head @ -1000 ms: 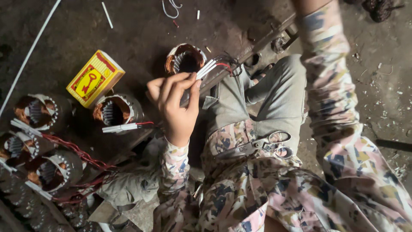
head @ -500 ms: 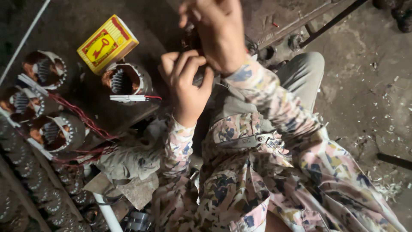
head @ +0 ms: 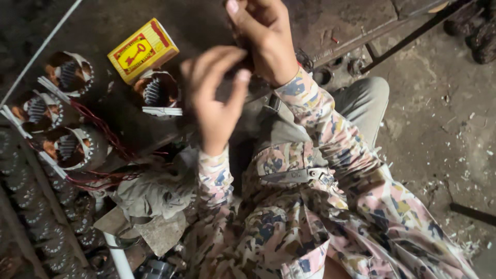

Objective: The person sits on the floor and works on small electrical components, likely motor stators. They strip the ends of white and red wires, twist them together, and insert the connections into the slots of the copper-wound stator.

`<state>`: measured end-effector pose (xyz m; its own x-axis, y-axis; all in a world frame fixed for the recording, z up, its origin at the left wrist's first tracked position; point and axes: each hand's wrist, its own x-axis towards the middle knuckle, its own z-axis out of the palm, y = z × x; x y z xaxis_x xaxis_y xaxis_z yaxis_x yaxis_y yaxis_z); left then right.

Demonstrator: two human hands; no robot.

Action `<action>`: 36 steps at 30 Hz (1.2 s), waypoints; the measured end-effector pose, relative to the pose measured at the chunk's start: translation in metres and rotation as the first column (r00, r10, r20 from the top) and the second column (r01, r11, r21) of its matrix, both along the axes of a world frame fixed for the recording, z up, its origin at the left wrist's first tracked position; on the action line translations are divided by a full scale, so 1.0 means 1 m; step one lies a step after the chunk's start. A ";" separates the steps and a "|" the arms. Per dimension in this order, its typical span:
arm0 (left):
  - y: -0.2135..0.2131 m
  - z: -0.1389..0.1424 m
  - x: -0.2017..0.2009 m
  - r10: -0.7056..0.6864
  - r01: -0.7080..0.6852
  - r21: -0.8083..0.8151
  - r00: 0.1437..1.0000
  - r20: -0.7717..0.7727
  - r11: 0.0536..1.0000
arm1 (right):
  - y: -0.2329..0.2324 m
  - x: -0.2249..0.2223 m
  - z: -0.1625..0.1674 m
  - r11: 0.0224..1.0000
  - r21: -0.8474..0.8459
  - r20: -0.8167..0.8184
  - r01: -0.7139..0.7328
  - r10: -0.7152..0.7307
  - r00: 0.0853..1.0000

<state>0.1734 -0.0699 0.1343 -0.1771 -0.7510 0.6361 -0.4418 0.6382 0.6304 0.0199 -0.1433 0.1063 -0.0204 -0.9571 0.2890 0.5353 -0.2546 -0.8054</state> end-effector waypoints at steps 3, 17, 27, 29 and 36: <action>-0.018 0.002 0.011 0.209 -0.018 0.346 0.824 -0.526 0.938 | 0.003 0.002 0.008 0.997 -0.063 -0.073 -0.046 0.042 0.996; -0.060 0.004 0.020 -0.226 0.331 -0.054 0.508 -0.831 0.942 | 0.010 -0.002 0.018 0.980 -0.052 -0.241 -0.194 0.176 0.954; -0.035 0.003 0.045 -0.147 0.230 -0.010 0.590 -0.794 0.973 | 0.009 -0.002 0.014 0.967 -0.110 -0.253 -0.231 0.197 0.947; -0.033 0.001 0.046 -0.077 0.182 0.068 0.686 -0.723 0.981 | 0.008 -0.002 0.014 0.963 -0.129 -0.244 -0.237 0.201 0.949; -0.036 -0.008 0.047 -0.026 0.204 0.263 0.834 -0.551 0.943 | 0.008 0.000 0.012 0.974 -0.035 -0.248 -0.223 0.208 0.946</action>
<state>0.2202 -0.1059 0.1263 0.0257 -0.9145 0.4038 0.0849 0.4045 0.9106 0.0195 -0.1355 0.1179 0.2618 -0.9109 0.3189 0.3751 -0.2084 -0.9033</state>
